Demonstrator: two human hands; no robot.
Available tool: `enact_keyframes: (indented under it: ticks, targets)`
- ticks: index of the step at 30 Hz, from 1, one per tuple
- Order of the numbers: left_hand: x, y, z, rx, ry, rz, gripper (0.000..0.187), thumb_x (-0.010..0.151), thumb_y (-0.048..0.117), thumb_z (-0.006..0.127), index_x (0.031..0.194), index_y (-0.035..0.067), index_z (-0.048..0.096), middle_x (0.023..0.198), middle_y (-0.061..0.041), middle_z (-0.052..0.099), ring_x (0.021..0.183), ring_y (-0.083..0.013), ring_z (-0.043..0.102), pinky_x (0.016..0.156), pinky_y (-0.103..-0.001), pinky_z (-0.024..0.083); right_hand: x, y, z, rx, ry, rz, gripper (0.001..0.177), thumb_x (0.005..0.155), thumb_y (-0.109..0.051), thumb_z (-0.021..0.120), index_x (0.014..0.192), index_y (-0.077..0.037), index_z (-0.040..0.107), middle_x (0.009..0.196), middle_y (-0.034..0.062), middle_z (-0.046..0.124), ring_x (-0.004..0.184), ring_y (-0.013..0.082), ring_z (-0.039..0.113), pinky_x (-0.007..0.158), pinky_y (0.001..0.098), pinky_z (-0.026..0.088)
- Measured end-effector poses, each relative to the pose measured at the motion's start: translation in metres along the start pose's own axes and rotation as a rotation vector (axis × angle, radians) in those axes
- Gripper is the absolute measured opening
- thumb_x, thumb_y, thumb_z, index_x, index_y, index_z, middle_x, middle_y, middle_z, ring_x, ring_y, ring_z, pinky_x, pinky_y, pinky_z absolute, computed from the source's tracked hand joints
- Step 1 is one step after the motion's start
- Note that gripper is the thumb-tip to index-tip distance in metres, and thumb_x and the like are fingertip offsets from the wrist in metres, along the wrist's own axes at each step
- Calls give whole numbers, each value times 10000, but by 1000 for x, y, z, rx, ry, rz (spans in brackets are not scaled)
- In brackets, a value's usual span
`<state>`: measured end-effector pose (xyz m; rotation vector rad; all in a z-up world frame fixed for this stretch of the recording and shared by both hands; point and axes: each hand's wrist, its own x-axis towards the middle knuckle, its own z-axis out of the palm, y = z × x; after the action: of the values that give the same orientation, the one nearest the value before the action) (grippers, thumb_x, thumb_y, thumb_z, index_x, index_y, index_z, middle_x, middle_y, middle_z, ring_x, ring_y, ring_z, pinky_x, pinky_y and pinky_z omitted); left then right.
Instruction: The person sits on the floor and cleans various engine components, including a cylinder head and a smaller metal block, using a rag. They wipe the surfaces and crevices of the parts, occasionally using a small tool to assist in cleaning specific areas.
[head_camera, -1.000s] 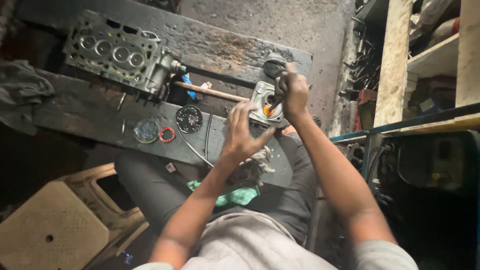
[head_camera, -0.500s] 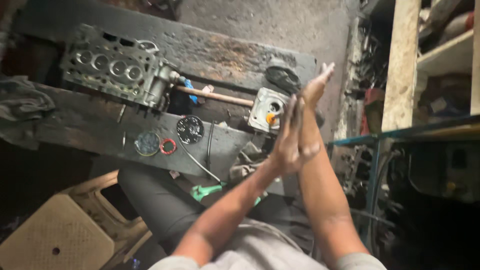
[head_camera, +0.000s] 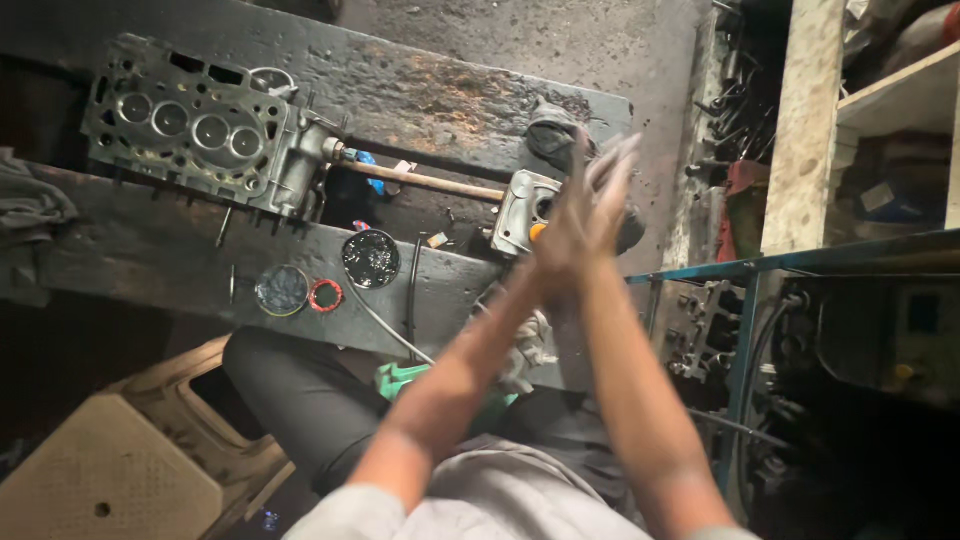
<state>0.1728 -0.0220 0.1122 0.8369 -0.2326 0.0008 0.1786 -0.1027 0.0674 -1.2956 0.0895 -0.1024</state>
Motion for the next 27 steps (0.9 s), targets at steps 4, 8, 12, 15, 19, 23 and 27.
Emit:
enact_keyframes:
  ticks: [4, 8, 12, 15, 19, 23, 27]
  targets:
    - [-10, -18, -9, 297, -64, 149, 922, 1056, 622, 432, 1680, 131, -37, 1753, -209, 65, 1628, -308, 163, 1328, -443, 173, -44, 12, 9, 64, -4, 118, 683, 1111, -453, 209, 1633, -13, 223, 1704, 156, 256, 1568, 260, 257, 1280, 379, 170]
    - [-59, -27, 4, 891, -76, 405, 905, 1068, 614, 424, 1687, 122, -17, 1778, -145, -4, 1663, -278, 115, 1383, -445, 131, 67, 3, -9, -6, 196, 38, 703, 1104, -475, 212, 1643, -25, 183, 1707, 153, 244, 1572, 264, 252, 1282, 382, 171]
    - [-37, -16, 14, 377, 22, 84, 906, 1005, 545, 392, 1652, 168, -118, 1735, -174, 8, 1604, -344, 104, 1312, -490, 125, 27, 3, -2, -36, 105, -6, 726, 1096, -498, 214, 1652, -36, 143, 1709, 151, 231, 1575, 268, 247, 1283, 386, 172]
    - [42, -8, -22, 97, -33, -61, 867, 1025, 555, 279, 1659, 140, -142, 1750, -167, -50, 1627, -324, 57, 1313, -456, 50, 9, -18, 5, 11, 37, 60, 752, 1071, -522, 236, 1646, -50, 125, 1717, 127, 169, 1571, 254, 190, 1276, 400, 183]
    - [-20, -38, -14, 127, -75, 162, 822, 1119, 476, 433, 1708, 69, 29, 1817, -225, 30, 1643, -341, 99, 1351, -454, 74, 29, -22, 9, 98, 65, 161, 785, 1038, -564, 251, 1632, -71, 106, 1723, 91, 86, 1574, 212, 84, 1262, 411, 171]
    - [-71, -38, 1, 666, -25, 264, 964, 1047, 470, 509, 1685, 136, -132, 1750, -241, 92, 1626, -347, 132, 1346, -485, 143, 69, -5, 9, 49, 199, 41, 772, 1061, -561, 243, 1634, -51, 149, 1724, 120, 124, 1588, 219, 105, 1268, 393, 139]
    - [16, -21, -25, 142, -9, 36, 953, 1013, 551, 390, 1668, 137, -166, 1726, -270, 93, 1605, -342, 134, 1303, -474, 91, -13, 10, 8, 93, 24, 124, 742, 1082, -542, 238, 1643, -65, 146, 1728, 119, 147, 1594, 220, 126, 1280, 385, 127]
